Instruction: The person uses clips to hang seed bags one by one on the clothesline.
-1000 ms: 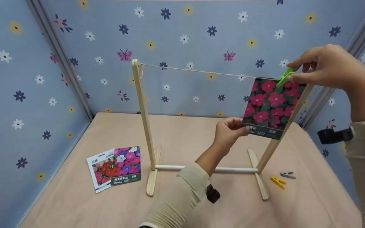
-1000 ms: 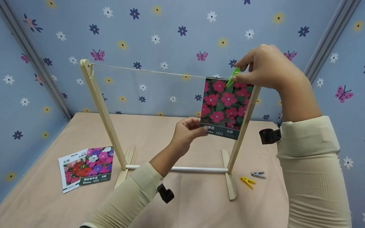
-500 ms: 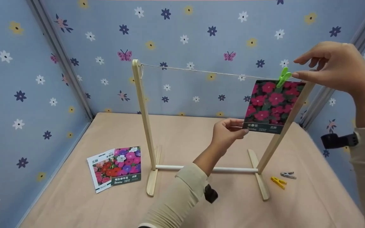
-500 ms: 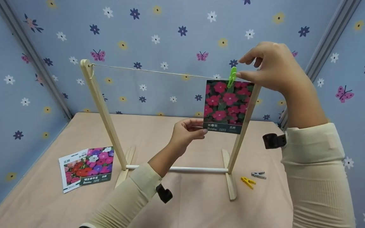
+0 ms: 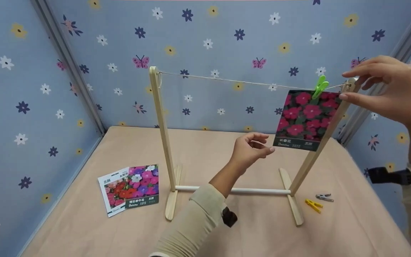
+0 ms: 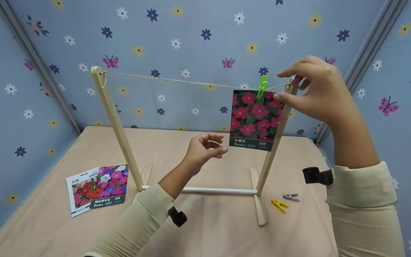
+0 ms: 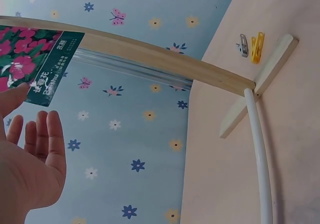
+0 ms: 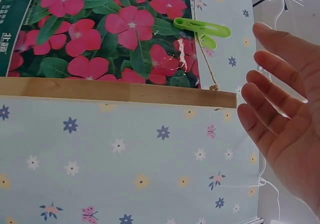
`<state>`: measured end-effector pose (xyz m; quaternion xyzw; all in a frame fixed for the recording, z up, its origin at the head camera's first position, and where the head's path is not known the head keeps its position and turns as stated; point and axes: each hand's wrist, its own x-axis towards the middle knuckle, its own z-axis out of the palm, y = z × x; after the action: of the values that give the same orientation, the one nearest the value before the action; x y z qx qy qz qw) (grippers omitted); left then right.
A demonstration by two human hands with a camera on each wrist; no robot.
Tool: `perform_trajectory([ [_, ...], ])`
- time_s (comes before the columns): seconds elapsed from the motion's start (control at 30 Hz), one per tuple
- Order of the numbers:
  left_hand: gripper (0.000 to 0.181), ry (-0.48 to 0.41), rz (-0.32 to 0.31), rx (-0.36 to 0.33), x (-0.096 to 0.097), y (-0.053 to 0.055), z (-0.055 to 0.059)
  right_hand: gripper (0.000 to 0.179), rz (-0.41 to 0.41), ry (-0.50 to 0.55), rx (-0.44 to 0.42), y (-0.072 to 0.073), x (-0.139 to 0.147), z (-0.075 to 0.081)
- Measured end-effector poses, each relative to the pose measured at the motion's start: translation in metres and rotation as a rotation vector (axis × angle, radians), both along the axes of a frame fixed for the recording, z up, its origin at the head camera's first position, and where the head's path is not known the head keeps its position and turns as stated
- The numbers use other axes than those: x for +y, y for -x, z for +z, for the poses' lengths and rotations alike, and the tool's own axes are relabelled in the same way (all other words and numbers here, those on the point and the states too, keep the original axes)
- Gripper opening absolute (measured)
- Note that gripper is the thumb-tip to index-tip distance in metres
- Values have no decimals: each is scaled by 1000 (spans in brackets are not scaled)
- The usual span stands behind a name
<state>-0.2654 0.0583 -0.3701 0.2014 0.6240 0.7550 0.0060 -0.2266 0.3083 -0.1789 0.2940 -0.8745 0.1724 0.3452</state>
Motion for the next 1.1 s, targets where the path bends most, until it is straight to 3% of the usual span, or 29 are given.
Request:
perform_trajectory([
  [0.37, 33, 149, -62, 57, -20, -4, 3, 44, 6, 16, -18, -13, 12, -26],
  [0.5, 34, 228, -78, 142, -26, -3, -4, 46, 27, 18, -24, -19, 17, -40],
  [0.7, 35, 405, -57, 270, -33, 6, -26, 49, 66, -8, -62, -24, 21, -65],
  [1.1, 50, 803, -136, 375, -55, -1, -37, 46, 42, -23, -155, -27, 29, -119],
])
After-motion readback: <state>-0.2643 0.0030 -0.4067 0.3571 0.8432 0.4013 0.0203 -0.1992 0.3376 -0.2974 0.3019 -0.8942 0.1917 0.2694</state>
